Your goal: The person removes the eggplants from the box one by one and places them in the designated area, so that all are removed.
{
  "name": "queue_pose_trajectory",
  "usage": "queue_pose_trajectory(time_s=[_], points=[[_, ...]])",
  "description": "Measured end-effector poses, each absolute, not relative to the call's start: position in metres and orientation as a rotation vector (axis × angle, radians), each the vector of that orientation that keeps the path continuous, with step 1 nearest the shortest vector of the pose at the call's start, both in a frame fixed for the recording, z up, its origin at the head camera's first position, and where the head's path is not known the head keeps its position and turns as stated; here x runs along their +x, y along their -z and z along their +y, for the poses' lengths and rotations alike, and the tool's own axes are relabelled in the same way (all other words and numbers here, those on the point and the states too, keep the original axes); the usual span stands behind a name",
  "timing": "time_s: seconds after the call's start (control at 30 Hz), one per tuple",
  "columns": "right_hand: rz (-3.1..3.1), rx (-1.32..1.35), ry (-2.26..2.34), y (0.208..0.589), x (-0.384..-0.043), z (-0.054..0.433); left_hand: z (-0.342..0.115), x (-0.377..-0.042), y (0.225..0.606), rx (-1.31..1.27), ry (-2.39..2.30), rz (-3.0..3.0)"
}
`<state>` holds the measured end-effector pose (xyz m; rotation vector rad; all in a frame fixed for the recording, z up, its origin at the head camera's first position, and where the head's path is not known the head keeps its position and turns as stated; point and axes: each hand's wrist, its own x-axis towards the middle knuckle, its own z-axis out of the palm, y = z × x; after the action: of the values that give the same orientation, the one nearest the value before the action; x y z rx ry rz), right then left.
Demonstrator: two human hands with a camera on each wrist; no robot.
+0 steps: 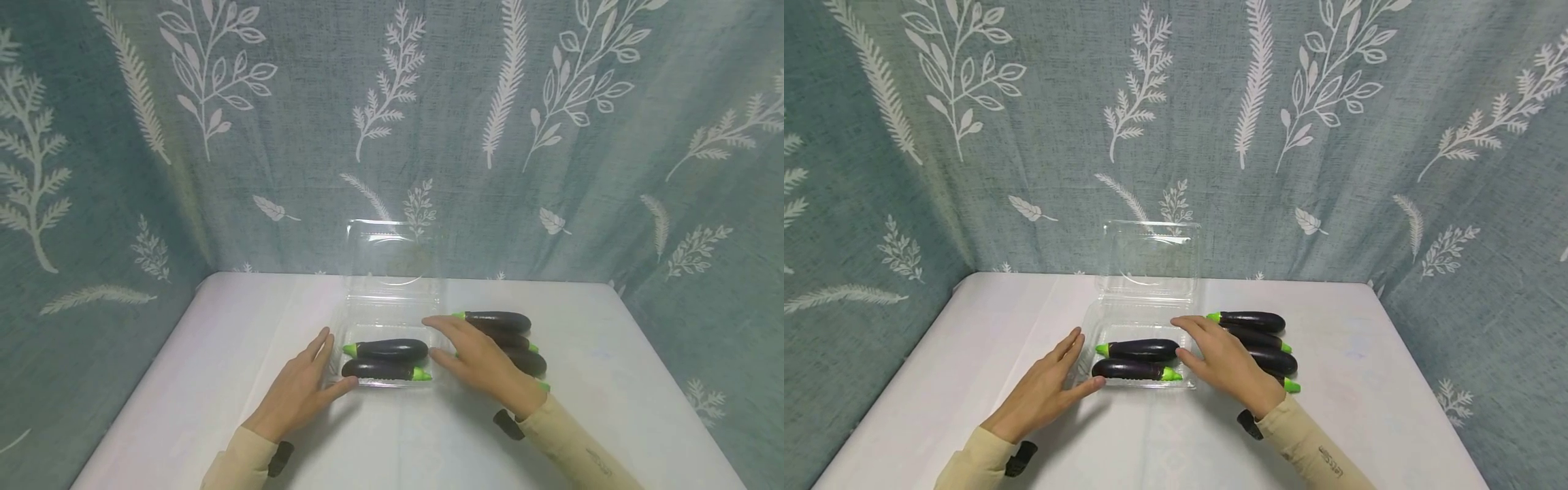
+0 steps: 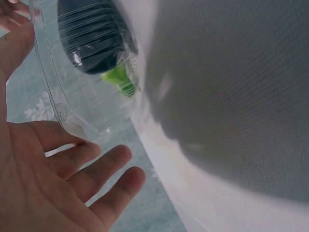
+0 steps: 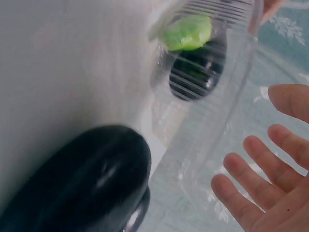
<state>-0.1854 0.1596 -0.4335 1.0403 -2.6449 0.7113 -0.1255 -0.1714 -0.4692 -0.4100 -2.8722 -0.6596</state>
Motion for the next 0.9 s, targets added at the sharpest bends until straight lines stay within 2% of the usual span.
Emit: queue_pose_trajectory(time_s=[0.9], points=[[-2.731, 1.244, -0.538, 0.456, -0.212, 0.112, -0.169, -0.126, 0.468, -0.41, 0.63, -2.856]])
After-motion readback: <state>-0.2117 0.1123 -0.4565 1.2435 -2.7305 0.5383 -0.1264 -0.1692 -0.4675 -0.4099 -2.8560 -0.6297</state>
